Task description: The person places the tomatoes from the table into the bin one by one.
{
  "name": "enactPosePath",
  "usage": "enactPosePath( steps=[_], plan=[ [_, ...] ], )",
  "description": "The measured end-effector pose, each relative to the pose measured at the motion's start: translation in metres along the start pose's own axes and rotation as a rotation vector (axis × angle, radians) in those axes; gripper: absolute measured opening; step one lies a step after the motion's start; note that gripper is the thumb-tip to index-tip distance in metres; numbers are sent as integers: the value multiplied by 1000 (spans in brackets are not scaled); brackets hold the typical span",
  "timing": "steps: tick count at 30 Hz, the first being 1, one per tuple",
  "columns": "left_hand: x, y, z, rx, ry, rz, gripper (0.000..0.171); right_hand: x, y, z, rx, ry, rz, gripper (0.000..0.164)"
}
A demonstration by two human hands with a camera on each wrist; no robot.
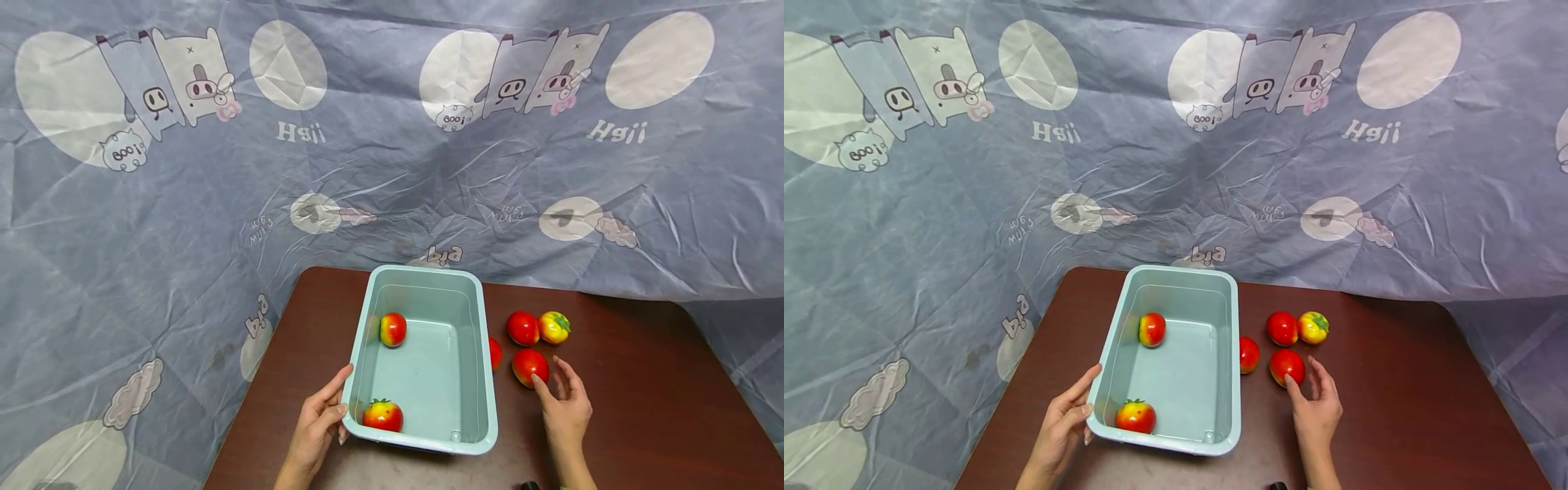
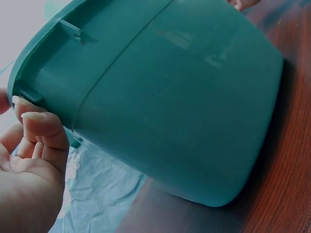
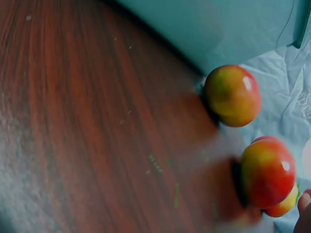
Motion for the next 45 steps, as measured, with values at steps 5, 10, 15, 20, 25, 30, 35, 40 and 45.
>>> enactPosePath(
  steps=[5, 10, 15, 20, 25, 30, 35, 40, 45],
  plan=[
    [1, 0, 0, -2, 13, -9, 57, -2, -3, -13, 76, 6, 1, 63],
    [1, 0, 0, 3, 17, -12, 56, -4, -5, -24, 124, -42, 26, 69],
    [1, 0, 0, -4, 21, -23, 56, -5, -8, -37, 129, -106, 64, 74],
    [1, 0, 1, -13, 24, -28, 57, -5, -10, -44, 187, -152, 104, 78],
    [1, 0, 1, -4, 25, -29, 57, -6, -11, -43, 237, -153, 131, 76],
    [1, 0, 1, -2, 22, -24, 57, -5, -10, -41, 216, -163, 119, 73],
    [1, 0, 1, -7, 26, -30, 56, -3, -9, -35, 153, -196, 81, 73],
    [2, -1, 1, -11, 29, -35, 56, 0, -12, -19, -38, -209, 60, 73],
    [1, -1, 0, -5, 26, -36, 56, 3, -14, 10, -122, -143, 83, 71]
  ],
)
Point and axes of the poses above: each hand's wrist, its own x-axis away from the middle knuckle, its own y-axis out of the back of the hand, z = x × y, the point moved 2 cm from there along -x, towards the middle knuckle, and after that the axes turned 7 degrees about -z, right-handed, at the moved point
